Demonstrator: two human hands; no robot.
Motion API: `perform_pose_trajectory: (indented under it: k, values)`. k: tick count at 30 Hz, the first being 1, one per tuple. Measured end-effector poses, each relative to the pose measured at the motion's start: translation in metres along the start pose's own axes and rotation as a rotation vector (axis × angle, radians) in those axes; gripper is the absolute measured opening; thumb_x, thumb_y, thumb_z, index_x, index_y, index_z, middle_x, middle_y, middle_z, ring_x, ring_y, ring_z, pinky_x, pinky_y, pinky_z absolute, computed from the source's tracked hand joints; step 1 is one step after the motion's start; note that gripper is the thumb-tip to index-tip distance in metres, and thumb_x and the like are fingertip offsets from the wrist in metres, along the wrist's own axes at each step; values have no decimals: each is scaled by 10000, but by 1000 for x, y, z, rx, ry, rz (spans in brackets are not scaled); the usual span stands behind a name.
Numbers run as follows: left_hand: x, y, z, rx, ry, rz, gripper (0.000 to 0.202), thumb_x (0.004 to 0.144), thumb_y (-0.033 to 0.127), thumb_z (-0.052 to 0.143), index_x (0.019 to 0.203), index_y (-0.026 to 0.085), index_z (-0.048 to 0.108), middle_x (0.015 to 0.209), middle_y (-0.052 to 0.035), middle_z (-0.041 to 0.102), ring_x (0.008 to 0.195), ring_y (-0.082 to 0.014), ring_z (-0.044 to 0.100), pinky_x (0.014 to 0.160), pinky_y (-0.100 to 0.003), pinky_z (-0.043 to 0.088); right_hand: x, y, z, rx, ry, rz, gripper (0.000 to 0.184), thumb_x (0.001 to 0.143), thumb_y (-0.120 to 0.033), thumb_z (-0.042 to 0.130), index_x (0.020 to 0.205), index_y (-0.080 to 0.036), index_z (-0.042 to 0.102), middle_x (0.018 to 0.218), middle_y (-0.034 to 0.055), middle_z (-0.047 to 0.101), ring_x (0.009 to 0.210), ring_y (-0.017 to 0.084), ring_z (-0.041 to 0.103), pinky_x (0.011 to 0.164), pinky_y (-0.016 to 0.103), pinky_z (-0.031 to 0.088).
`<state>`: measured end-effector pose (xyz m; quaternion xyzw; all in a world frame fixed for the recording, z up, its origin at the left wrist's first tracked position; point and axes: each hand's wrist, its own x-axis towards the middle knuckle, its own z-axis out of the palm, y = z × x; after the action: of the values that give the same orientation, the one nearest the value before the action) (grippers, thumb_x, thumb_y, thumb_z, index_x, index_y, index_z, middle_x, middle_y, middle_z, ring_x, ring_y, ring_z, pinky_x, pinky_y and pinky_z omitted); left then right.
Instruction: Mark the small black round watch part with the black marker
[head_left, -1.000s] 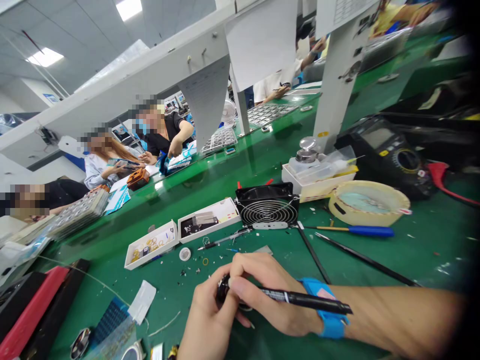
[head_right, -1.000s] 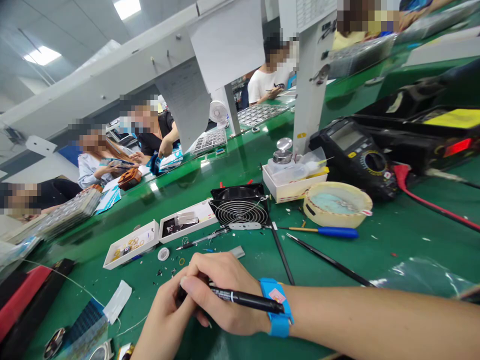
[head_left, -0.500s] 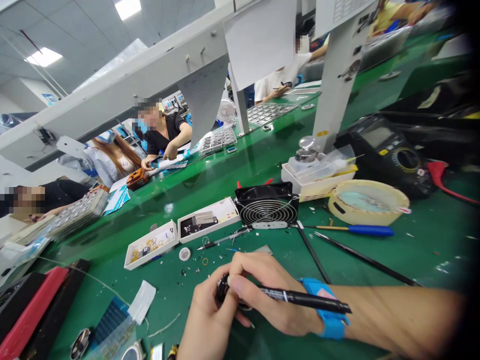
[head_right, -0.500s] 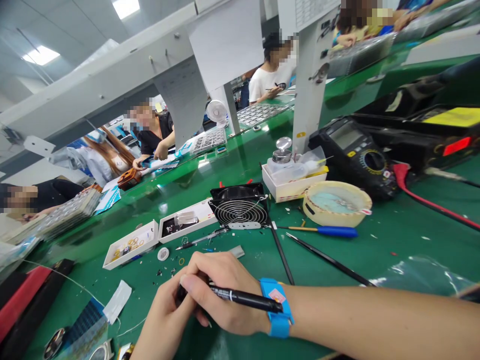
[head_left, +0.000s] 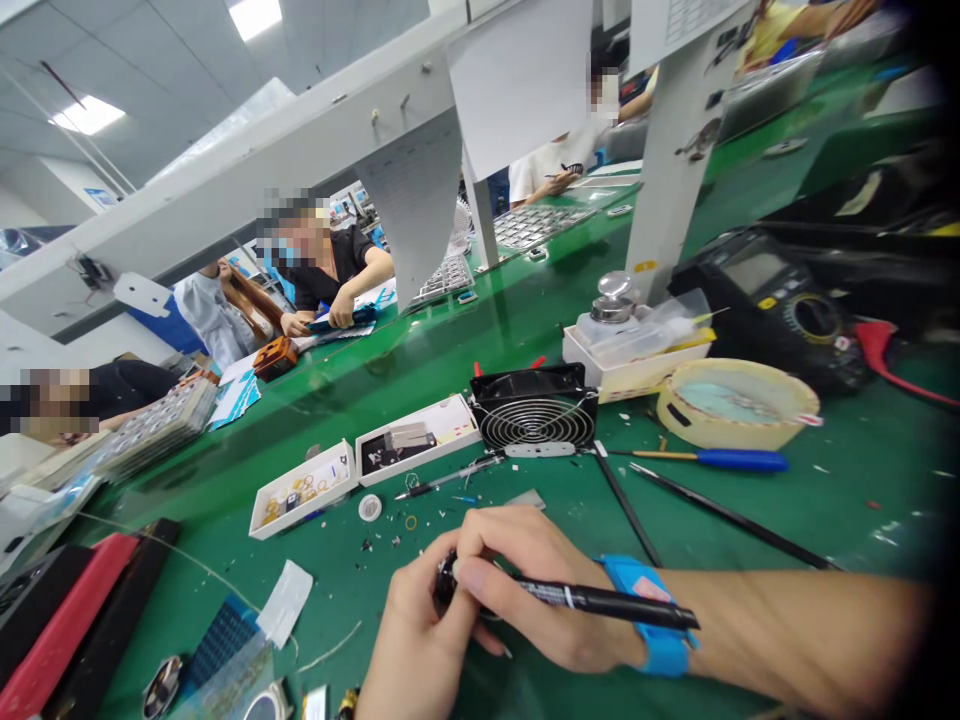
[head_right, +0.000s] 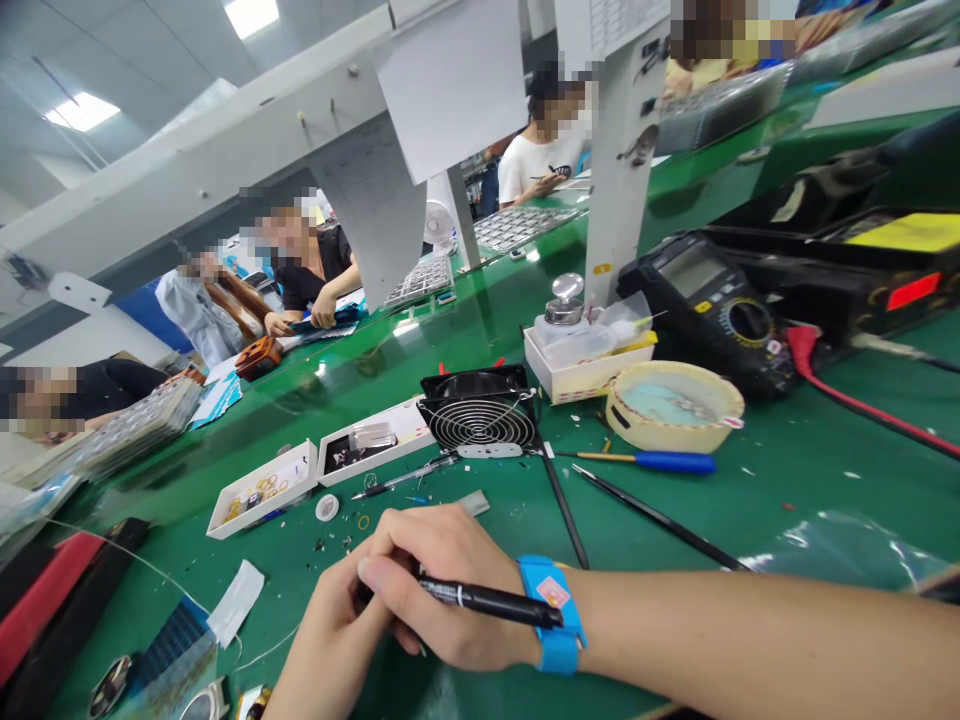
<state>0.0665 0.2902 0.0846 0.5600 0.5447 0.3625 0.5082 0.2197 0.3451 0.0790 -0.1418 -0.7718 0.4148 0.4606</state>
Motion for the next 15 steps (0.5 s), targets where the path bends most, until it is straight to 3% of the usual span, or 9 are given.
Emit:
perform_pose_trajectory:
  k: [15]
  values:
    - [-1,3,1,-15,22,-29,415,935,474,558,1160,136,644,869,-71,698,575,-135,623,549,-233,484,2,0,-1,-2,-4,-9,234,987,-326,414,811,-199,501,654,-4,592,573,127,545,592,255,438]
